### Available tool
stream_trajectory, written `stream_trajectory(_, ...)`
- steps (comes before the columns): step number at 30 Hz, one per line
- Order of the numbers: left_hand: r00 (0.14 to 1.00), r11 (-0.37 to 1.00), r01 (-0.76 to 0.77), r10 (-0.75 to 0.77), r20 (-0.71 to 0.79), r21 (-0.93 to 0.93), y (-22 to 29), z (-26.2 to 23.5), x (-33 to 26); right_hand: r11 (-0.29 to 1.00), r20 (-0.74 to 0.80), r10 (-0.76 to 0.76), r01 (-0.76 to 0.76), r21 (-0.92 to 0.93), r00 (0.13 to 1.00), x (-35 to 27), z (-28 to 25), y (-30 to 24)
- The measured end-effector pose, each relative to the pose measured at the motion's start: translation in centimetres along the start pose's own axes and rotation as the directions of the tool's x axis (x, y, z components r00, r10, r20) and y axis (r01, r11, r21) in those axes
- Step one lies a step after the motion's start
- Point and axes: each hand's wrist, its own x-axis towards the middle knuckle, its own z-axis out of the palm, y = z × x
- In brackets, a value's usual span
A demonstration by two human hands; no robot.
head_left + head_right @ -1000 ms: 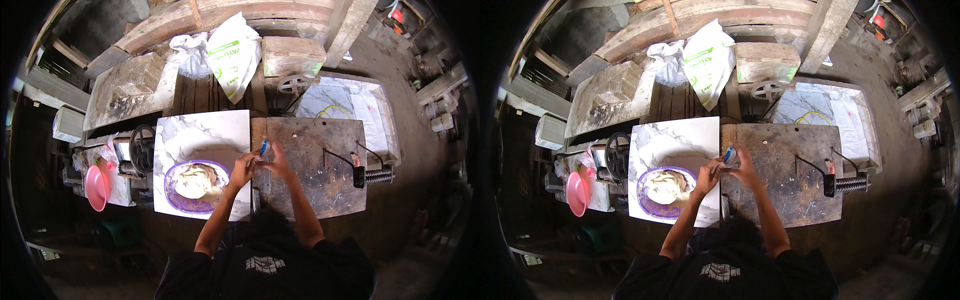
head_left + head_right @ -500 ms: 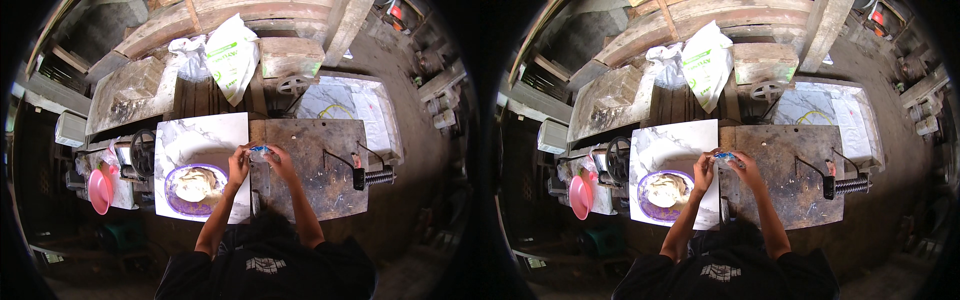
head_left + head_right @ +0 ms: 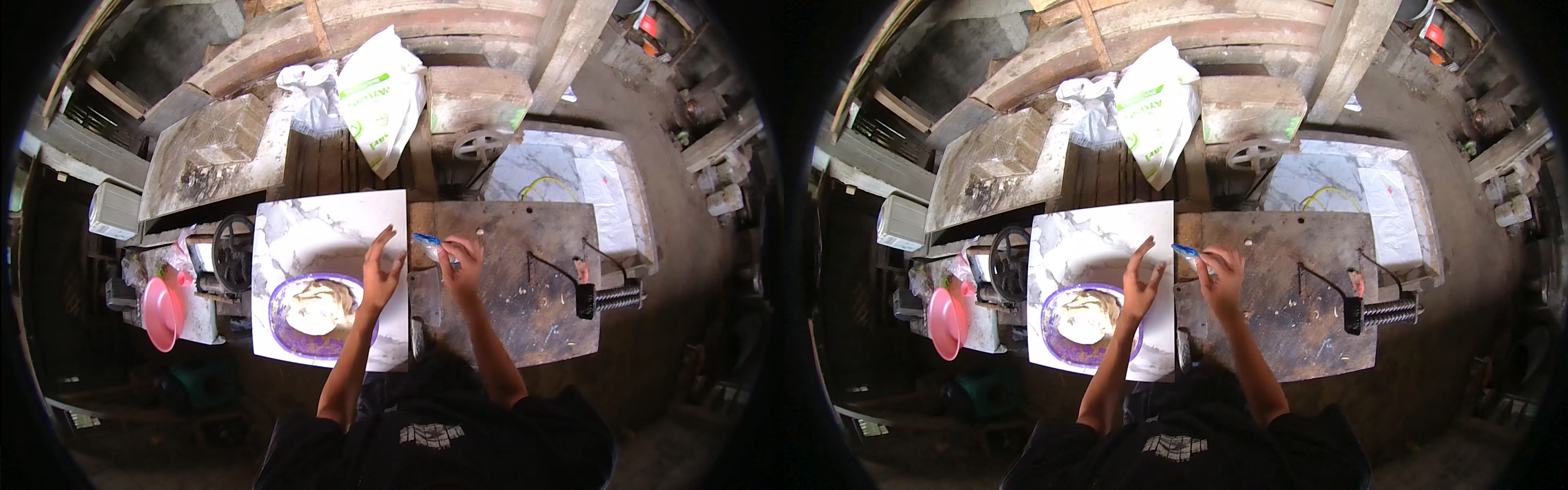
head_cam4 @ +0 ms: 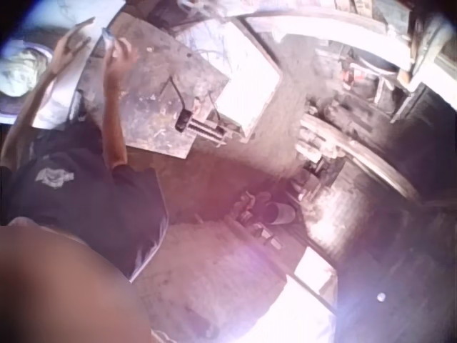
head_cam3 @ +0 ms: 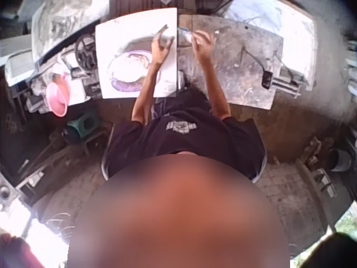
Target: The person kneads dough in a purple bowl by hand on a white surface, pushing and folding the dough repeatedly.
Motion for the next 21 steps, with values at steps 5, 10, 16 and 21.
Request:
stream_trajectory(5, 0.998, 0.999, -0.025, 0.027, -0.052, 0.046, -1.3, -0.1, -0.9, 0.984, -0.065, -0.039, 0.027, -0.175, 0.997, 0.6, 0.6, 1.9)
stream_trajectory(10, 0.999, 0.997, -0.05, 0.051, -0.013, 0.058, -0.9, 0.6, -0.9, 0.979, -0.203, 0.003, -0.044, -0.199, 0.979, 0.5, 1.7, 2.8)
stream_trajectory(16, 0.999, 0.994, -0.016, 0.012, 0.038, 0.109, -1.1, 0.2, -1.8, 0.97, 0.18, 0.04, 0.005, -0.242, 0.983, -2.1, 4.2, 2.5)
stream_trajectory(21, 0.997, 0.994, 0.056, -0.061, 0.049, 0.094, -0.3, -0.3, -3.4, 0.95, 0.118, 0.052, -0.012, -0.311, 0.992, -2.9, 5.3, 2.5)
